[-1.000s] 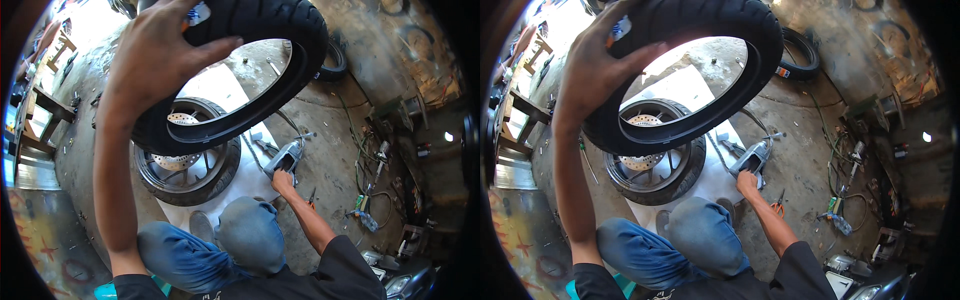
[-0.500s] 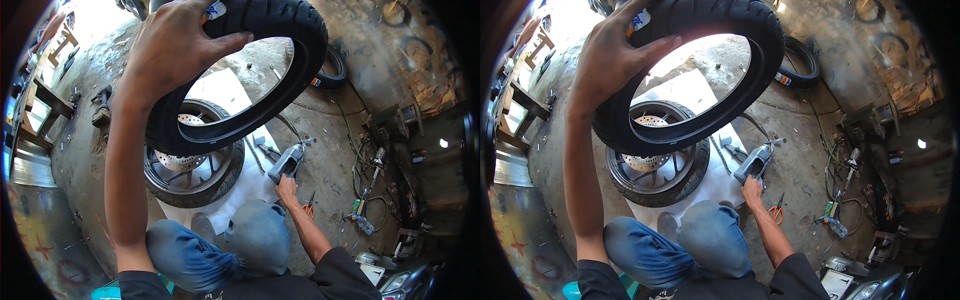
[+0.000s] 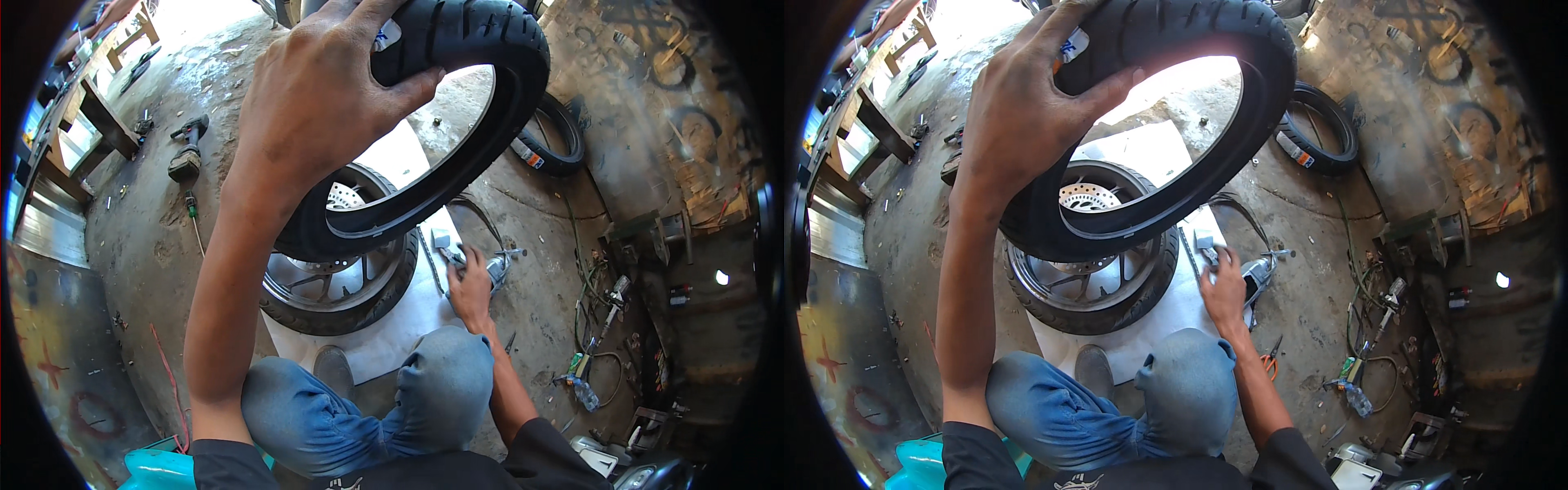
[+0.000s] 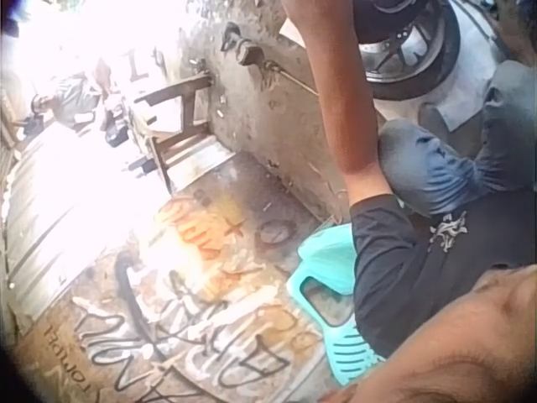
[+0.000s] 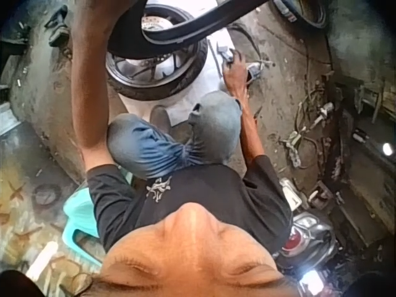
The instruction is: Mounting a new tire onto a motorcycle wheel rim using hand tools.
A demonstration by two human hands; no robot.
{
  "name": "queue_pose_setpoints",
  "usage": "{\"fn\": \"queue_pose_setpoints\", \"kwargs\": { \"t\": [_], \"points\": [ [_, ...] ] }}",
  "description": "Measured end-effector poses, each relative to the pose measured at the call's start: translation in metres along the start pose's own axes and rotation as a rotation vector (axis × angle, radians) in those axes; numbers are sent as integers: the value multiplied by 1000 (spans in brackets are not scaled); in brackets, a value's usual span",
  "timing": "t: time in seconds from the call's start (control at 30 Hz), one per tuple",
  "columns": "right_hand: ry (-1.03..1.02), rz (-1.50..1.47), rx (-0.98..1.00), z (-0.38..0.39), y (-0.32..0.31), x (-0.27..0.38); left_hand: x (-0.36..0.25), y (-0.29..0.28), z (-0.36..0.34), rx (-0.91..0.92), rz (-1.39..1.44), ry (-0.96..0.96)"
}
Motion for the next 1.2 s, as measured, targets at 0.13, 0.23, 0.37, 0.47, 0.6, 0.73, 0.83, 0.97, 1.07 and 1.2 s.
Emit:
{"fn": "queue_pose_setpoints", "kwargs": {
  "t": [0.13,0.23,0.37,0.47,0.6,0.73,0.83,0.97,1.07,1.2],
  "points": [
    [-379,72,93,-21,31,63,6,1,-2,15,-1,-60],
    [-552,165,134,-25,60,61,15,7,-1,21,45,-45],
    [-559,457,48,-73,54,21,-3,-6,7,-87,7,66],
    [-523,643,-20,-106,22,31,11,-2,5,-16,56,-28],
    [-561,607,-131,-90,34,31,3,-1,5,35,-14,-61],
    [-604,-57,240,9,91,81,-11,-5,8,-19,-42,4],
    [-597,-209,298,17,78,97,-5,4,0,19,-35,13],
    [-452,239,265,-39,62,27,-29,-2,1,27,-30,-19],
    [-558,559,22,-103,11,-21,-19,12,1,-31,64,133],
    [-575,651,-149,-129,-34,7,-25,6,4,40,12,85]
  ]
}}
Point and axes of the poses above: each hand's wrist, its own z-axis away from the middle knuckle, its own y-axis out of the palm, x = y × z, the point moved 6 cm from there along -z, towards the middle knuckle, and after that the axes turned 3 degrees about -z, right-handed, at the moved point
